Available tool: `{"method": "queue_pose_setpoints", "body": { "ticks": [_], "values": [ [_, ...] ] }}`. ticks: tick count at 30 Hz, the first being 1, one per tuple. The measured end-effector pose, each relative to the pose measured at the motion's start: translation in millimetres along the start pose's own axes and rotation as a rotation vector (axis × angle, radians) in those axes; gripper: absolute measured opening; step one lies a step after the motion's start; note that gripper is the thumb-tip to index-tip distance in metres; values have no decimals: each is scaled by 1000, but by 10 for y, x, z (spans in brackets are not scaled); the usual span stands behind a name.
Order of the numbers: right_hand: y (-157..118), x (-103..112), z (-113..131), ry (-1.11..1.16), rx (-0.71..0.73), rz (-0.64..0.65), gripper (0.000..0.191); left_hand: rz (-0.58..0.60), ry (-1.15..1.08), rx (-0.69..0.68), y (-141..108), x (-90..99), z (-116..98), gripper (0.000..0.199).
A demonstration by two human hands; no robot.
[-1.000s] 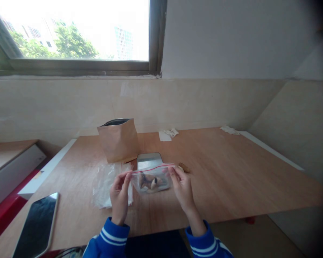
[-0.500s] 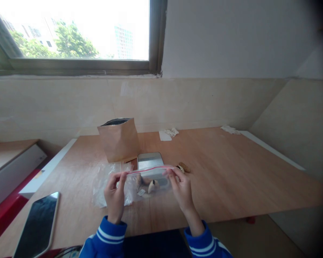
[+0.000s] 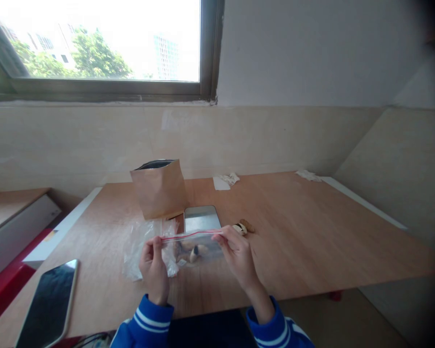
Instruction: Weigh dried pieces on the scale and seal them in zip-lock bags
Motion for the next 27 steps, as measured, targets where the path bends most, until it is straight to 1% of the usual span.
{"method": "queue_pose_setpoints", "body": {
  "ticks": [1, 3, 5, 7, 10, 13, 15, 17, 19, 21, 25, 27],
  "values": [
    [-16, -12, -30, 5, -18, -11, 29, -4, -6, 7, 28, 17, -3, 34],
    [-56, -46, -115, 33, -75, -43, 32, 29, -26, 12, 64, 15, -22, 36],
    [-100, -82, -235, 94, -160, -90, 32, 63, -43, 23, 74, -4, -19, 37],
    [-140, -116, -376, 177, -249, -139, 30, 110, -63, 64, 61, -41, 34, 39],
    [-189, -132, -582, 247, -336, -228, 34, 215, -102, 148, 5, -129, 173, 43],
    [-234, -119, -737, 253, -363, -307, 37, 337, -179, 203, -79, -226, 297, 43],
    [-274, -115, -824, 258, -389, -333, 38, 417, -233, 253, -138, -274, 376, 42],
    [-326, -111, -902, 255, -423, -341, 39, 485, -230, 285, -181, -297, 437, 40],
    [-384, -102, -972, 242, -447, -340, 38, 505, -170, 271, -190, -284, 458, 35],
    [-438, -89, -1030, 232, -448, -345, 37, 496, -98, 229, -180, -264, 434, 30],
    [-506, -84, -1113, 221, -437, -367, 39, 461, -38, 187, -169, -254, 356, 28],
    [-514, -102, -1135, 215, -439, -361, 40, 412, -51, 194, -167, -237, 353, 29]
  ]
}}
Point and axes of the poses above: each hand's wrist, its own y-axis towards the middle knuckle, its own x-axis out of the back of the hand, z = x × y, the point moved 6 cm from there along y, towards the middle knuckle, and after that the axes turned 1 degree about y, right-handed, at the moved point
